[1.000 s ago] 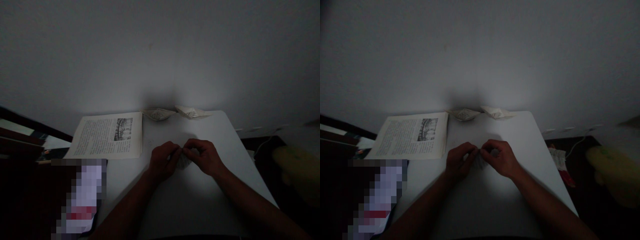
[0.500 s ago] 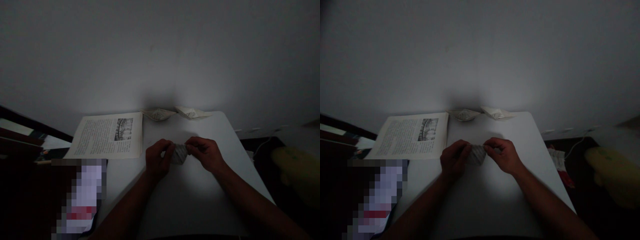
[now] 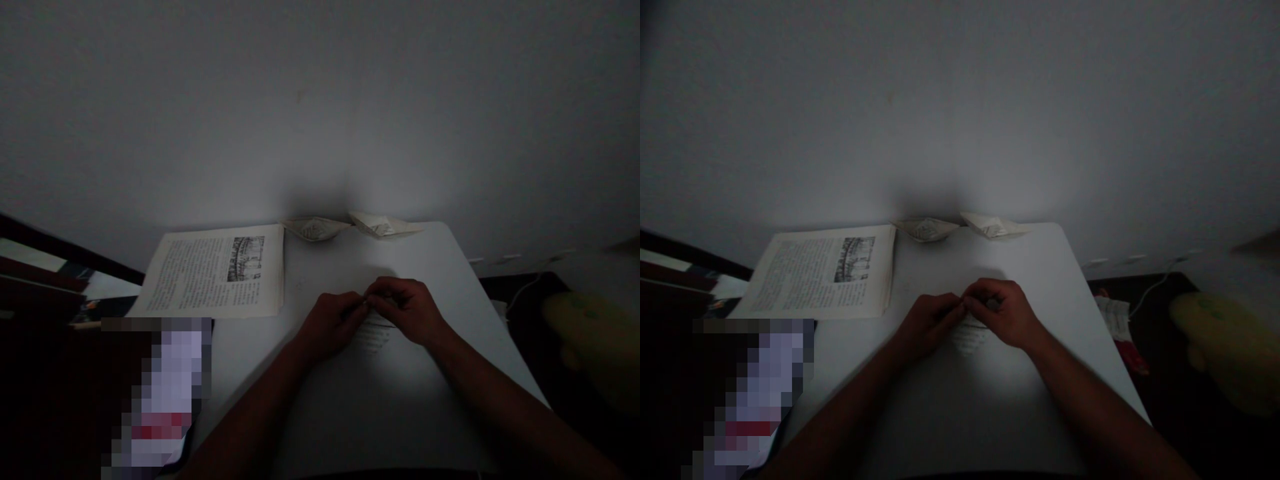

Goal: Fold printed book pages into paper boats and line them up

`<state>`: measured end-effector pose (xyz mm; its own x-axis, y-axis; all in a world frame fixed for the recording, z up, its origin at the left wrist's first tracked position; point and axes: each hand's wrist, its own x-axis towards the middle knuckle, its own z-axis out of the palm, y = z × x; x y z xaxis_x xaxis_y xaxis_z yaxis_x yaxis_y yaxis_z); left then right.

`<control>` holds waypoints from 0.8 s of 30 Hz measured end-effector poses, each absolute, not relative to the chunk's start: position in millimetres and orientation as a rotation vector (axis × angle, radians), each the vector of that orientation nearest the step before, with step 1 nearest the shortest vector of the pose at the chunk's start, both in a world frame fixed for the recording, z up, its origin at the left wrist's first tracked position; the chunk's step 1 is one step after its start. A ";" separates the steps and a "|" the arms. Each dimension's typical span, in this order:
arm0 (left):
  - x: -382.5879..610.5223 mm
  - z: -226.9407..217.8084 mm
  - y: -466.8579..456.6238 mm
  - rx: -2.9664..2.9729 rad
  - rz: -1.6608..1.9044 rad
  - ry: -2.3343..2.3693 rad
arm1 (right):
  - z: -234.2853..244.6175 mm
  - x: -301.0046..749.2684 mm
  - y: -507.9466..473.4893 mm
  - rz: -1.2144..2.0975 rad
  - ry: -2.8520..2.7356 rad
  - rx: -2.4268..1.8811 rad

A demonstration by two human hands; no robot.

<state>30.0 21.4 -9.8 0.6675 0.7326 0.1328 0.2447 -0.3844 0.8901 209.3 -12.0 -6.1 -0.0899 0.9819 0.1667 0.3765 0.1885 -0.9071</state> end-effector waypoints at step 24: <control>34.1 -18.3 20.7 2.479 1.083 0.892 | -11.8 196.2 -9.6 1.043 -1.279 -1.312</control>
